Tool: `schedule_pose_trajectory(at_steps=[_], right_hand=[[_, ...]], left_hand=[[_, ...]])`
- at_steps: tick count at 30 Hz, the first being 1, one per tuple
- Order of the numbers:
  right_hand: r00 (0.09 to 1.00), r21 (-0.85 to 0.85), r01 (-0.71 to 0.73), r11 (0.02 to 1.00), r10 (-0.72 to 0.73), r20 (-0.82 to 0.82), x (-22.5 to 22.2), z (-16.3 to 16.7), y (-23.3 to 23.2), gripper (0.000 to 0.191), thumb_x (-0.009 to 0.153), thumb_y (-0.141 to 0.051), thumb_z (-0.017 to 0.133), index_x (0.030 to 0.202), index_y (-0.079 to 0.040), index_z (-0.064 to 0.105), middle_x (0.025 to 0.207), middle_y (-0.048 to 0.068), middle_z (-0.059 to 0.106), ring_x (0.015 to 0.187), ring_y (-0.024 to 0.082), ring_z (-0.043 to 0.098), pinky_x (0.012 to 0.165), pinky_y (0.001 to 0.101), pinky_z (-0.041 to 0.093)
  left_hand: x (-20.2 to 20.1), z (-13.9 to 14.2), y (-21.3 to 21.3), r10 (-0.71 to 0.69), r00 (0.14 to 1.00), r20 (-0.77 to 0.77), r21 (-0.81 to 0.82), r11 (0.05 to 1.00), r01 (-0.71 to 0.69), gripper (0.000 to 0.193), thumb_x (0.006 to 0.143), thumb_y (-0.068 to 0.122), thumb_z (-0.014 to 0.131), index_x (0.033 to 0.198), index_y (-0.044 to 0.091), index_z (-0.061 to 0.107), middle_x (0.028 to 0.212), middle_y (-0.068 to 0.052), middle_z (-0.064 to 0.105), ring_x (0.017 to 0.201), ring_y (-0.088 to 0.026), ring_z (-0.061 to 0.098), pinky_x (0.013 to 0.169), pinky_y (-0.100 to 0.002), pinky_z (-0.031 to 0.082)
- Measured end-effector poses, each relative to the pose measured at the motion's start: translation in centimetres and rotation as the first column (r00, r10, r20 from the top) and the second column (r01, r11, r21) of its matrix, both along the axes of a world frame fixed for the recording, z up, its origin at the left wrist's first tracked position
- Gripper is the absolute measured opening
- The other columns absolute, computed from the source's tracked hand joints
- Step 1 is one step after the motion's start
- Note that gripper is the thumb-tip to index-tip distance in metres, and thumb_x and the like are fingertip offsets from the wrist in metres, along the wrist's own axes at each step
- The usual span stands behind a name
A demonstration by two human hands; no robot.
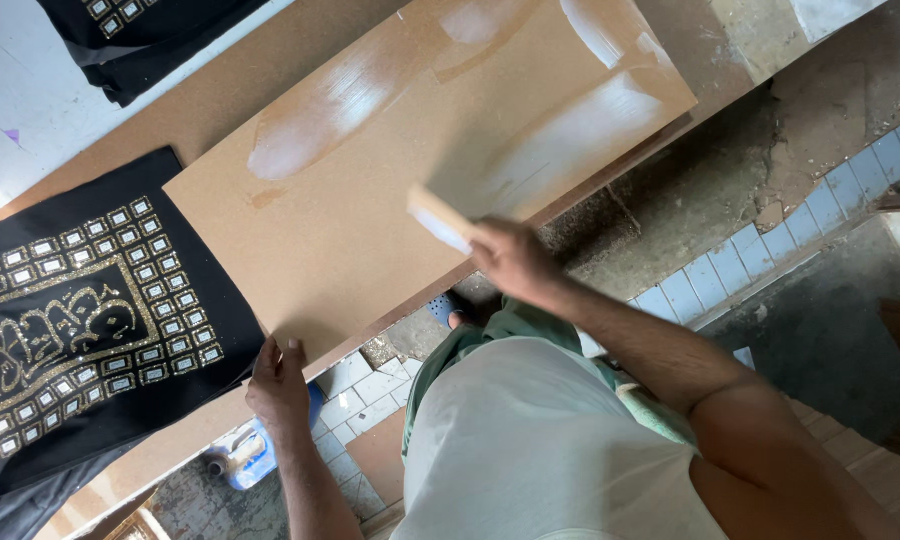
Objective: The person applies white glue to rectangular cardboard sheets using a small wooden block, then places black fabric with gold patterns onto the glued surface and smooths it down. The process is repeated for multiple units.
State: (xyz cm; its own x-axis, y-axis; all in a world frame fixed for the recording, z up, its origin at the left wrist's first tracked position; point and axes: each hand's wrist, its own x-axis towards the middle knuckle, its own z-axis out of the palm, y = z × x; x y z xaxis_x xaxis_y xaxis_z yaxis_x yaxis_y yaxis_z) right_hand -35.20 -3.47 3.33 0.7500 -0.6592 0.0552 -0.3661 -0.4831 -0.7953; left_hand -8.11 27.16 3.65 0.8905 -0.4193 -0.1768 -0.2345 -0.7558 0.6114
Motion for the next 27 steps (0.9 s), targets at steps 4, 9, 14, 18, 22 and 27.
schedule_pose_trajectory(at_steps=[4,9,14,18,22,27], right_hand=[[0.822,-0.271,0.551,0.789,-0.569,0.016,-5.8,-0.2,-12.2,0.02,0.104,-0.005,0.066,0.122,0.002,0.07,0.111,0.017,0.075,0.1,0.023,0.073,0.08,0.033,0.063],[0.687,-0.545,0.537,0.644,-0.709,-0.16,-7.7,-1.3,-16.6,0.012,0.108,-0.004,0.061,0.109,0.003,0.071,0.101,0.014,0.072,0.09,0.021,0.069,0.079,0.0382,0.057],[0.985,-0.748,0.055,0.661,-0.157,-0.066,3.4,-3.0,1.2,0.005,0.09,-0.003,0.061,0.093,0.002,0.063,0.083,0.018,0.065,0.078,0.03,0.065,0.078,0.0481,0.057],[0.917,-0.488,-0.319,0.813,0.395,0.058,7.4,-1.1,11.1,0.018,0.092,-0.001,0.063,0.108,0.005,0.062,0.08,0.013,0.062,0.078,0.025,0.066,0.09,0.0474,0.061],[0.988,-0.451,0.038,0.892,0.033,0.148,5.0,0.0,3.0,0.028,0.094,-0.008,0.072,0.12,-0.002,0.064,0.097,0.012,0.071,0.092,0.025,0.071,0.084,0.0392,0.063],[0.597,-0.222,0.778,0.587,-0.802,-0.027,-3.0,0.9,-16.2,0.013,0.104,-0.01,0.064,0.112,0.0,0.068,0.096,0.013,0.074,0.084,0.022,0.076,0.071,0.0307,0.064]], left_hand=[[0.9,-1.9,1.3,-0.016,1.0,-0.019,-0.168,0.986,0.013,0.037,0.099,0.018,0.07,0.133,0.003,0.067,0.12,-0.014,0.075,0.106,-0.021,0.075,0.086,-0.034,0.064],[1.8,-2.5,1.9,-0.007,0.996,-0.093,-0.091,0.996,-0.002,0.039,0.098,0.015,0.069,0.135,0.004,0.065,0.122,-0.015,0.074,0.108,-0.021,0.073,0.086,-0.034,0.061],[2.1,-2.2,1.9,-0.038,0.994,-0.104,-0.115,0.993,0.026,0.038,0.099,0.016,0.069,0.135,0.003,0.065,0.121,-0.015,0.074,0.108,-0.021,0.073,0.086,-0.034,0.061],[2.0,-2.2,2.0,-0.033,0.993,-0.112,-0.167,0.986,0.014,0.038,0.098,0.016,0.07,0.134,0.002,0.066,0.121,-0.015,0.075,0.108,-0.021,0.073,0.087,-0.034,0.061],[2.0,-2.1,2.0,-0.047,0.994,-0.1,-0.141,0.989,0.033,0.039,0.098,0.016,0.07,0.135,0.003,0.065,0.122,-0.015,0.074,0.109,-0.021,0.073,0.086,-0.033,0.061],[2.1,-1.5,2.0,-0.062,0.994,-0.09,-0.129,0.99,0.05,0.039,0.097,0.015,0.07,0.134,0.003,0.066,0.122,-0.016,0.075,0.108,-0.022,0.074,0.086,-0.035,0.061]])
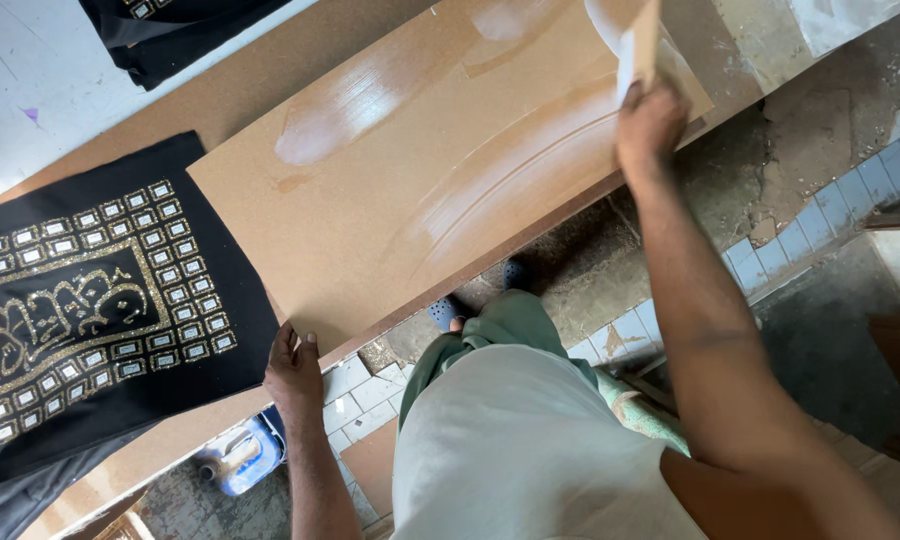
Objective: The person applies white glue to rectangular cardboard sheets using a small wooden block, then places black fabric with gold patterns onto the glued surface and smooths it down. The process is repeated for multiple units.
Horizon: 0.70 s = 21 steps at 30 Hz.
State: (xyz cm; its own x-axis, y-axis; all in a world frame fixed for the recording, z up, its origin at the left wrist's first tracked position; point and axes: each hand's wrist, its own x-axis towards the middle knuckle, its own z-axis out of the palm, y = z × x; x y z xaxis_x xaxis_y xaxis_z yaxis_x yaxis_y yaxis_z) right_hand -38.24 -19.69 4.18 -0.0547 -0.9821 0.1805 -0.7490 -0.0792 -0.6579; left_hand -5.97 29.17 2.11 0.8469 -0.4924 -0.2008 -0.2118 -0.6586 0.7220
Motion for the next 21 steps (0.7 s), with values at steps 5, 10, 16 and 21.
schedule_pose_trajectory(at_steps=[5,10,16,21], right_hand=[[0.93,-0.132,-0.168,0.977,0.113,-0.349,2.3,-1.1,-2.0,0.012,0.099,-0.002,0.063,0.092,0.002,0.072,0.095,0.018,0.073,0.083,0.024,0.074,0.067,0.0303,0.061],[0.585,-0.288,-0.788,0.545,0.515,-0.626,14.8,-5.5,17.2,0.01,0.091,-0.005,0.056,0.089,0.0,0.065,0.086,0.018,0.066,0.076,0.029,0.064,0.085,0.0472,0.061],[0.373,-0.337,-0.896,0.29,0.903,-0.214,15.5,-3.1,24.3,0.015,0.101,-0.005,0.063,0.115,0.001,0.064,0.098,0.015,0.071,0.093,0.028,0.071,0.092,0.0471,0.059],[0.932,0.067,-0.36,0.931,0.355,0.074,7.7,-0.7,6.4,0.026,0.092,0.0,0.066,0.117,-0.001,0.066,0.104,0.013,0.071,0.092,0.025,0.072,0.076,0.0358,0.062]], left_hand=[[0.1,0.3,0.0,0.014,0.999,-0.051,0.021,1.0,-0.013,0.042,0.097,0.017,0.07,0.136,0.002,0.063,0.125,-0.017,0.072,0.11,-0.022,0.073,0.089,-0.034,0.061],[0.3,0.1,0.1,0.037,0.997,-0.072,0.092,0.995,-0.03,0.043,0.098,0.018,0.069,0.136,0.0,0.061,0.127,-0.019,0.07,0.112,-0.025,0.072,0.088,-0.034,0.062],[0.1,-0.4,0.1,0.011,0.997,-0.077,-0.075,0.997,-0.017,0.043,0.098,0.014,0.069,0.136,-0.003,0.061,0.129,-0.02,0.07,0.116,-0.024,0.071,0.092,-0.033,0.061],[0.2,-0.2,0.4,0.044,0.985,-0.167,-0.17,0.983,-0.073,0.043,0.098,0.012,0.067,0.137,-0.005,0.059,0.13,-0.021,0.069,0.116,-0.024,0.071,0.094,-0.033,0.06]])
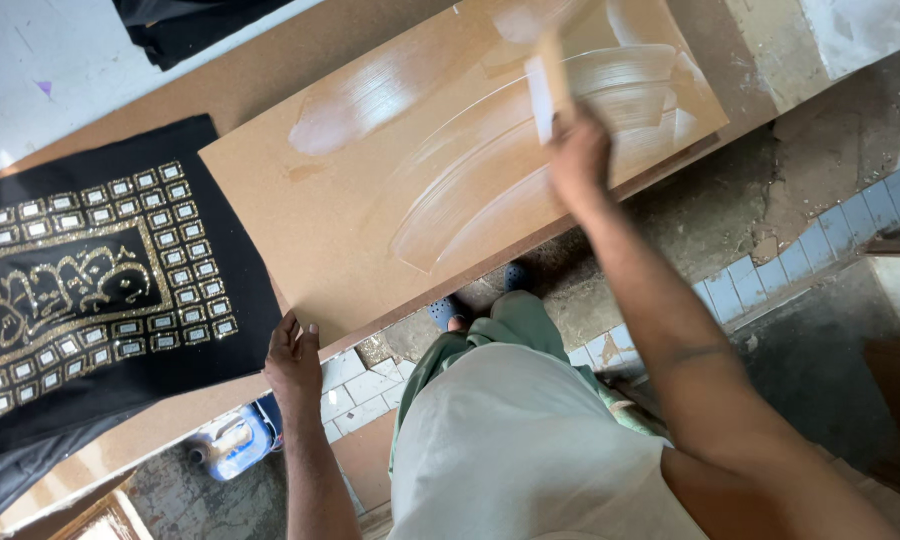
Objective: The person applies white glue to rectangular cardboard sheets using a small wooden block, then places black fabric with gold patterns onto the glued surface and smooths it down. The process is repeated for multiple units.
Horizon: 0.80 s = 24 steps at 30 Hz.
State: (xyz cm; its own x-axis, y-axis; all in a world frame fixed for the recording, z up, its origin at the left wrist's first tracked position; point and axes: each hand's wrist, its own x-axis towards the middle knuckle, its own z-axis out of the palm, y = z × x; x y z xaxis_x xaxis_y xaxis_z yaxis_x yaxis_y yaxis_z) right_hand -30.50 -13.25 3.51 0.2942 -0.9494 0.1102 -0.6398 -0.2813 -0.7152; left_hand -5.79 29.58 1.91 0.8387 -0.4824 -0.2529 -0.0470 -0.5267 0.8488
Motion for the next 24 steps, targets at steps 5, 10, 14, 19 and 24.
schedule_pose_trajectory(at_steps=[5,10,14,19,24], right_hand=[[0.935,-0.305,0.236,0.923,-0.301,-0.189,-2.9,-1.1,-11.8,0.011,0.101,-0.005,0.067,0.105,0.004,0.069,0.093,0.018,0.071,0.078,0.026,0.074,0.062,0.034,0.062],[0.843,-0.54,-0.414,0.733,0.086,-0.53,8.6,-3.2,0.2,0.013,0.091,0.001,0.056,0.089,0.0,0.069,0.086,0.019,0.069,0.077,0.034,0.067,0.07,0.0447,0.054],[0.646,-0.605,-0.723,0.334,0.638,-0.419,12.3,-3.6,18.9,0.012,0.096,0.0,0.056,0.101,0.006,0.064,0.099,0.02,0.063,0.085,0.027,0.062,0.075,0.0444,0.057],[0.474,-0.216,-0.868,0.447,0.876,-0.094,10.9,-3.0,20.8,0.015,0.101,-0.011,0.065,0.109,0.001,0.067,0.094,0.013,0.066,0.078,0.023,0.067,0.066,0.0356,0.061],[0.968,-0.276,-0.242,0.93,0.21,-0.14,6.2,0.0,2.5,0.034,0.095,-0.004,0.069,0.128,-0.004,0.066,0.106,0.011,0.072,0.083,0.025,0.072,0.071,0.0402,0.06]], left_hand=[[0.5,0.3,0.3,-0.035,0.998,0.049,0.005,0.999,0.035,0.041,0.098,0.011,0.067,0.134,-0.006,0.06,0.127,-0.023,0.07,0.116,-0.025,0.071,0.097,-0.034,0.06],[0.9,0.1,0.4,-0.037,0.997,0.064,-0.002,0.999,0.038,0.038,0.098,0.012,0.068,0.132,-0.005,0.062,0.124,-0.021,0.071,0.115,-0.025,0.071,0.098,-0.034,0.06],[1.1,-0.1,0.5,-0.031,0.998,0.046,0.001,1.0,0.031,0.04,0.097,0.012,0.07,0.133,-0.003,0.062,0.125,-0.019,0.072,0.115,-0.024,0.071,0.096,-0.034,0.06],[0.9,-0.1,0.9,0.002,1.0,-0.005,0.028,1.0,-0.002,0.041,0.097,0.014,0.07,0.134,-0.001,0.062,0.126,-0.017,0.071,0.113,-0.023,0.072,0.093,-0.034,0.06],[0.7,0.1,1.1,0.01,0.999,0.039,-0.103,0.995,-0.005,0.042,0.098,0.014,0.07,0.135,-0.004,0.062,0.127,-0.019,0.071,0.114,-0.024,0.071,0.096,-0.035,0.059]])
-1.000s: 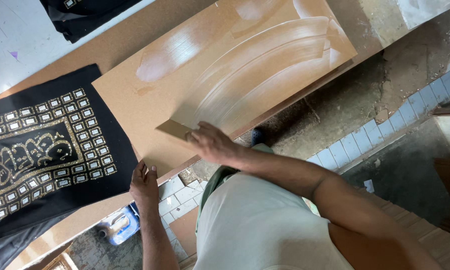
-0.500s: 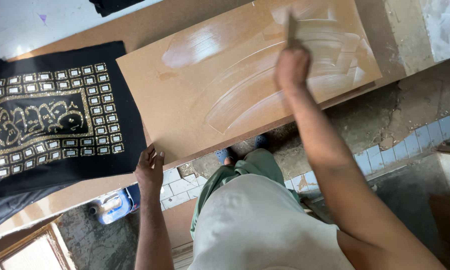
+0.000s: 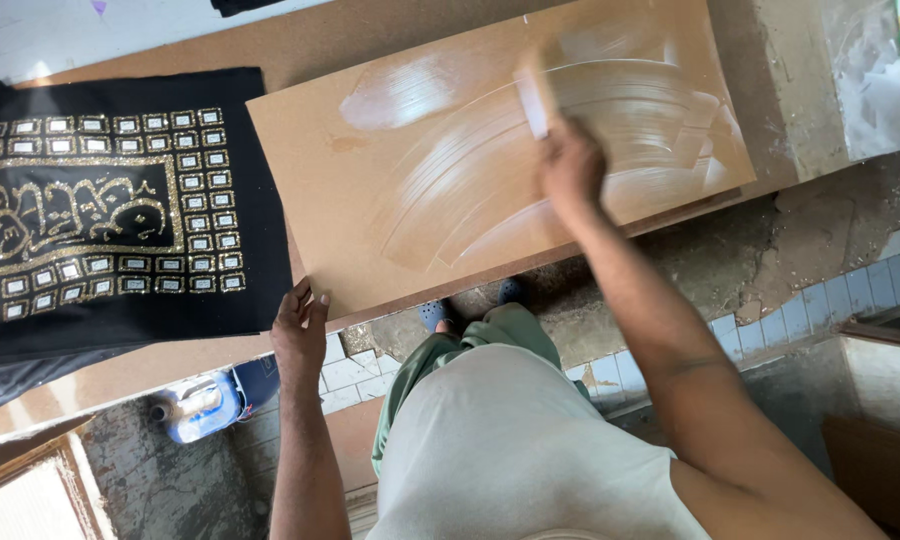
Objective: The person applies white glue to rectangular cardboard sheets using a small wooden block, then places black fabric with gold patterns onto the glued surface and smooths it down. The process is repeated for multiple units.
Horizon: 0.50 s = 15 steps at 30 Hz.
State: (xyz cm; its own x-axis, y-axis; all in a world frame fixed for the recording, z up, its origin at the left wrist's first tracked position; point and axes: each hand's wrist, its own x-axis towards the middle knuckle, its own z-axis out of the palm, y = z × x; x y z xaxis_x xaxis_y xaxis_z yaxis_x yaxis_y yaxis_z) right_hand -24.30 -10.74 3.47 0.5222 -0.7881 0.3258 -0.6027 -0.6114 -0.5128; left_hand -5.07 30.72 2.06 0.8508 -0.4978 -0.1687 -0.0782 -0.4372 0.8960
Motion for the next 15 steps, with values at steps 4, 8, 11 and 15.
schedule_pose_trajectory(at_steps=[4,8,11,15], right_hand=[[0.935,-0.487,0.275,0.829,-0.349,-0.065,-2.0,0.9,-9.4,0.011,0.086,-0.008,0.075,0.096,-0.007,0.072,0.086,0.01,0.073,0.077,0.032,0.07,0.065,0.0479,0.052],[0.974,-0.358,-0.197,0.913,0.14,-0.18,2.0,-1.1,-0.8,0.005,0.098,-0.002,0.065,0.101,-0.004,0.068,0.087,0.009,0.066,0.079,0.026,0.066,0.071,0.0421,0.053],[0.795,-0.449,-0.597,0.665,0.565,-0.221,3.4,-1.4,12.3,0.02,0.101,-0.009,0.057,0.109,0.007,0.065,0.09,0.017,0.064,0.082,0.028,0.065,0.075,0.0432,0.056],[0.545,-0.122,-0.834,0.537,0.838,-0.038,0.5,0.4,19.8,0.039,0.096,-0.024,0.065,0.116,0.009,0.065,0.089,0.018,0.067,0.08,0.03,0.067,0.075,0.0461,0.058]], left_hand=[[0.1,0.2,0.3,0.007,1.0,-0.017,0.034,0.999,-0.006,0.043,0.098,0.015,0.07,0.135,-0.004,0.061,0.124,-0.019,0.072,0.112,-0.023,0.073,0.094,-0.034,0.059],[0.6,0.1,0.7,0.014,0.999,-0.035,0.034,0.999,-0.013,0.042,0.098,0.016,0.07,0.133,-0.005,0.061,0.123,-0.019,0.073,0.112,-0.023,0.072,0.094,-0.033,0.059],[0.8,-0.4,0.9,0.008,0.999,-0.047,-0.022,1.0,-0.009,0.042,0.098,0.015,0.071,0.133,-0.006,0.061,0.123,-0.018,0.073,0.114,-0.021,0.071,0.097,-0.032,0.058],[0.7,-1.3,1.2,0.016,0.994,-0.106,-0.07,0.997,-0.024,0.043,0.098,0.015,0.071,0.134,-0.007,0.061,0.123,-0.018,0.073,0.112,-0.02,0.07,0.098,-0.032,0.056]])
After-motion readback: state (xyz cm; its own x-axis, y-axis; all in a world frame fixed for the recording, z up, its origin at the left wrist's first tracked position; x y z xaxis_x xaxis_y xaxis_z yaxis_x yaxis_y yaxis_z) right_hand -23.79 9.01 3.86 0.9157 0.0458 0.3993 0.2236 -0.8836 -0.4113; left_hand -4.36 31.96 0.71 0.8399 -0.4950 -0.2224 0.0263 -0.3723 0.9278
